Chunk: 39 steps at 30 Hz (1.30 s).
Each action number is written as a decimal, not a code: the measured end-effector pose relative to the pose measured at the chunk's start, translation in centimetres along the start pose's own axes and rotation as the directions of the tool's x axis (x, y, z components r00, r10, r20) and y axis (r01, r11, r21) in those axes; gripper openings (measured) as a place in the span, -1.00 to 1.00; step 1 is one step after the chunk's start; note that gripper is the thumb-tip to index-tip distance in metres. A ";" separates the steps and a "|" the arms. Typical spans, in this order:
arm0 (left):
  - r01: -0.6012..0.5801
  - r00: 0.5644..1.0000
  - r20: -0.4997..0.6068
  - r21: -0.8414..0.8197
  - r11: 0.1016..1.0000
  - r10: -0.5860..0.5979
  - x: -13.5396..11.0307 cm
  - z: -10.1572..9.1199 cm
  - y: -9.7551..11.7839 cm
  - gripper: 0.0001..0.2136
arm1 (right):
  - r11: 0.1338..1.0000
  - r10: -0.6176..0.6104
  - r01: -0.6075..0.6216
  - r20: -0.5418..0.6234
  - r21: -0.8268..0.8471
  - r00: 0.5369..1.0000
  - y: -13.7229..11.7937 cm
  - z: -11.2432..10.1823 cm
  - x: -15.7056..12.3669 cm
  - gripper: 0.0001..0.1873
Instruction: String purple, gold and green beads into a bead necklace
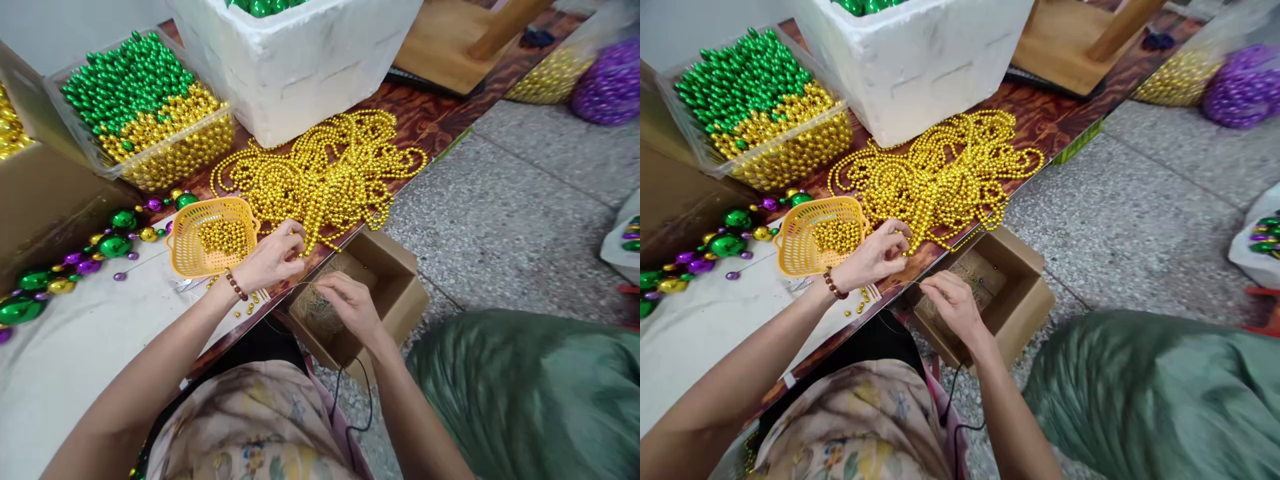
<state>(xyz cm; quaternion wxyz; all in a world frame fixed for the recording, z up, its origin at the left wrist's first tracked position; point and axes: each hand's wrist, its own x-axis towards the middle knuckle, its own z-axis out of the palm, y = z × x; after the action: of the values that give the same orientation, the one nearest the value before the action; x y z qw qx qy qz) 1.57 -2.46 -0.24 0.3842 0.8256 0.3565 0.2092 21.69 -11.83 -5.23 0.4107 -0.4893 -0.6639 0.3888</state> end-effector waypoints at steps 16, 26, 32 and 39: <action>0.077 0.997 0.023 -0.086 0.993 -0.075 2.0 -2.3 0.7 -0.87 | 0.963 0.176 -0.095 -0.324 0.251 0.929 0.4 3.2 5.8 -0.81; 0.257 0.962 -0.022 -0.261 0.931 -0.272 2.1 -4.1 0.8 -0.91 | 0.998 0.009 0.002 -0.163 0.063 0.987 0.7 2.0 3.1 -0.82; 0.260 0.920 -0.116 -0.532 0.806 -0.374 1.9 -4.8 0.9 -0.95 | 0.996 -0.080 0.076 -0.071 -0.053 0.994 1.0 3.0 -0.3 -0.80; 0.046 0.952 -0.249 -0.452 0.891 -0.176 4.5 -6.3 3.3 -0.95 | 0.924 -0.241 0.245 0.051 -0.294 0.969 0.1 3.4 -0.1 -0.78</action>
<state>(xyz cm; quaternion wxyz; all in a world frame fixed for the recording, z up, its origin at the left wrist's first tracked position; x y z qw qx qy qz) 2.07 2.47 6.58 0.5176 0.6564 0.3979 0.3780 18.61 -12.32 -6.56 0.3725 -0.4567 -0.7733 0.2338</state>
